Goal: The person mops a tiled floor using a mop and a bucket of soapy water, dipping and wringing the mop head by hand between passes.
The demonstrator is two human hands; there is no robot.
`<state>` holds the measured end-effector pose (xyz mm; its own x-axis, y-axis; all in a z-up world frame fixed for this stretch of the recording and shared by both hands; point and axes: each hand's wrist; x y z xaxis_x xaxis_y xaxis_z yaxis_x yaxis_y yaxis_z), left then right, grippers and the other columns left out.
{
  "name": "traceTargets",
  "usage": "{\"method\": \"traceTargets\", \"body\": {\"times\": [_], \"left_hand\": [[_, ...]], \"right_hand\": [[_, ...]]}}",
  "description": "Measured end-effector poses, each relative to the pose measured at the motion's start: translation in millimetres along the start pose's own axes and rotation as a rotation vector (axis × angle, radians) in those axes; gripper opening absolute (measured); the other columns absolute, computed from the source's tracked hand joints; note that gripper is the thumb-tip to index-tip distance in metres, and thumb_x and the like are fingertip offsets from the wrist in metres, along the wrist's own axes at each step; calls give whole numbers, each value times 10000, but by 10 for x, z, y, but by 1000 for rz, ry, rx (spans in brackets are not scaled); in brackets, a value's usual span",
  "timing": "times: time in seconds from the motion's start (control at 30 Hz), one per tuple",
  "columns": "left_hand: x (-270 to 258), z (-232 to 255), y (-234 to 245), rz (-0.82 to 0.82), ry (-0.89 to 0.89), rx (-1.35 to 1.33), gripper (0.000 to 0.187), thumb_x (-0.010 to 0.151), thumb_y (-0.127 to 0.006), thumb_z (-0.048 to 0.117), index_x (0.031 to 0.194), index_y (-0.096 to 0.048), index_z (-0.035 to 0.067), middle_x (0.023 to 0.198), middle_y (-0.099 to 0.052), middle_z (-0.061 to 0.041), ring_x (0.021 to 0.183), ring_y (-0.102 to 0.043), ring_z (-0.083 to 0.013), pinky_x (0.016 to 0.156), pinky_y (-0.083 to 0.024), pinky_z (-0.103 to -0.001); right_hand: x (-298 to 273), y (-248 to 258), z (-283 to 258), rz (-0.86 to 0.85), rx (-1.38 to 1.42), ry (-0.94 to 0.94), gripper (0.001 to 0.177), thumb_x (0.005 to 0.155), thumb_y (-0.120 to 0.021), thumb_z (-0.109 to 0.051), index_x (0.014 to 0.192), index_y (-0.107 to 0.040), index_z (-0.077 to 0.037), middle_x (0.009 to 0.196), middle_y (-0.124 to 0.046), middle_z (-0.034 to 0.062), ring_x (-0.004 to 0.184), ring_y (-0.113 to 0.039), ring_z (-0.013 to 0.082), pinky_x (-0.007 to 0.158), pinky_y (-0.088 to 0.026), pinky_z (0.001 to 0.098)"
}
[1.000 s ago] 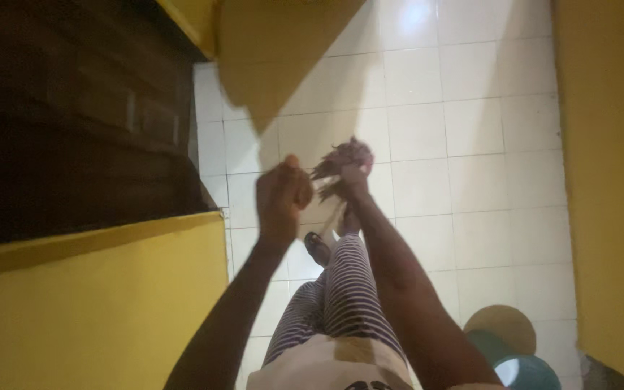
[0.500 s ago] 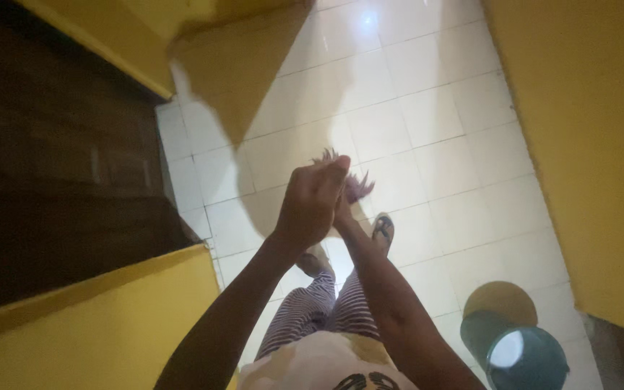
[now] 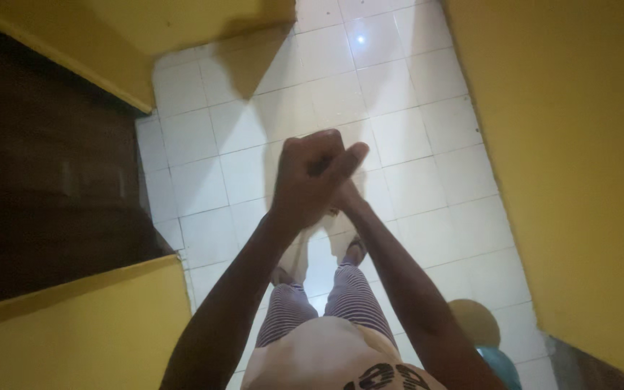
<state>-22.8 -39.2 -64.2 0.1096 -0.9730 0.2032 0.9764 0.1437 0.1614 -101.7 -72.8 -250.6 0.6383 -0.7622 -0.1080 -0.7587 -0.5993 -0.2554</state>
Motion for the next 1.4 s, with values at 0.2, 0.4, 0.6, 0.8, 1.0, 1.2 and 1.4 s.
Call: {"method": "traceTargets", "body": {"times": [0.2, 0.4, 0.6, 0.8, 1.0, 1.2, 1.4], "left_hand": [[62, -1275, -630, 31, -20, 258, 349, 962, -760, 194, 722, -540, 67, 562, -505, -13, 463, -432, -113, 444, -380, -308], [34, -1634, -1125, 178, -301, 412, 224, 915, -750, 176, 830, -581, 56, 749, -601, -90, 671, -570, -212, 640, -488, -374], [-677, -3525, -1349, -134, 272, 889, 181, 787, -730, 264, 863, -680, 108, 885, -687, -111, 861, -661, -289, 794, -526, -420], [-1227, -3922, -1740, 344, 195, 581, 186, 909, -687, 221, 801, -604, 95, 772, -632, -107, 764, -638, -304, 942, -470, -490], [-710, -3737, -2407, 428, 134, 391, 274, 968, -677, 144, 752, -523, 75, 671, -564, -118, 665, -599, -332, 1104, -421, -550], [-748, -3702, -2522, 38, 136, 275, 344, 953, -734, 276, 761, -544, 63, 709, -585, -149, 724, -590, -385, 996, -452, -543], [-804, -3341, -2402, -276, 221, 330, 431, 965, -732, 324, 645, -588, 73, 587, -618, -159, 632, -635, -362, 1025, -460, -546]], "right_hand": [[-394, 1028, -1028, -31, -500, 278, 443, 920, -703, -11, 1352, -601, -31, 1352, -642, 170, 1246, -652, 278, 1047, -575, 416], [-727, 1092, -2028, -204, -436, 506, 377, 866, -684, 30, 1233, -627, -33, 1213, -699, 143, 1123, -685, 253, 996, -573, 406], [-759, 905, -1192, -49, -524, 607, 148, 999, -699, -159, 893, -615, -100, 808, -681, 32, 684, -666, 108, 602, -578, 284], [-1261, 819, -1032, -111, -415, 418, 321, 1051, -623, -198, 746, -628, -97, 607, -596, 8, 491, -576, 95, 437, -467, 282], [-1465, 1334, -1538, 309, -803, 383, 386, 1051, -559, -144, 673, -621, -104, 537, -568, 5, 412, -493, 56, 388, -394, 244], [-1666, 1103, -1548, 499, -778, 206, 409, 1006, -608, -111, 605, -538, -70, 505, -511, 46, 405, -430, 110, 402, -324, 289], [-1799, 1454, -1476, 662, -286, 273, 386, 1092, -553, -122, 707, -590, -130, 565, -559, 13, 443, -529, 91, 414, -457, 276]]}}
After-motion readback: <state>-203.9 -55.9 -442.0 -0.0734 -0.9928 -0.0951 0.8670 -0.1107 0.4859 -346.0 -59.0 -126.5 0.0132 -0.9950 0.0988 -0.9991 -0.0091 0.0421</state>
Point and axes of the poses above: each hand's wrist, its own x-axis towards the middle knuckle, its own y-axis out of the back of the hand, z = x × y
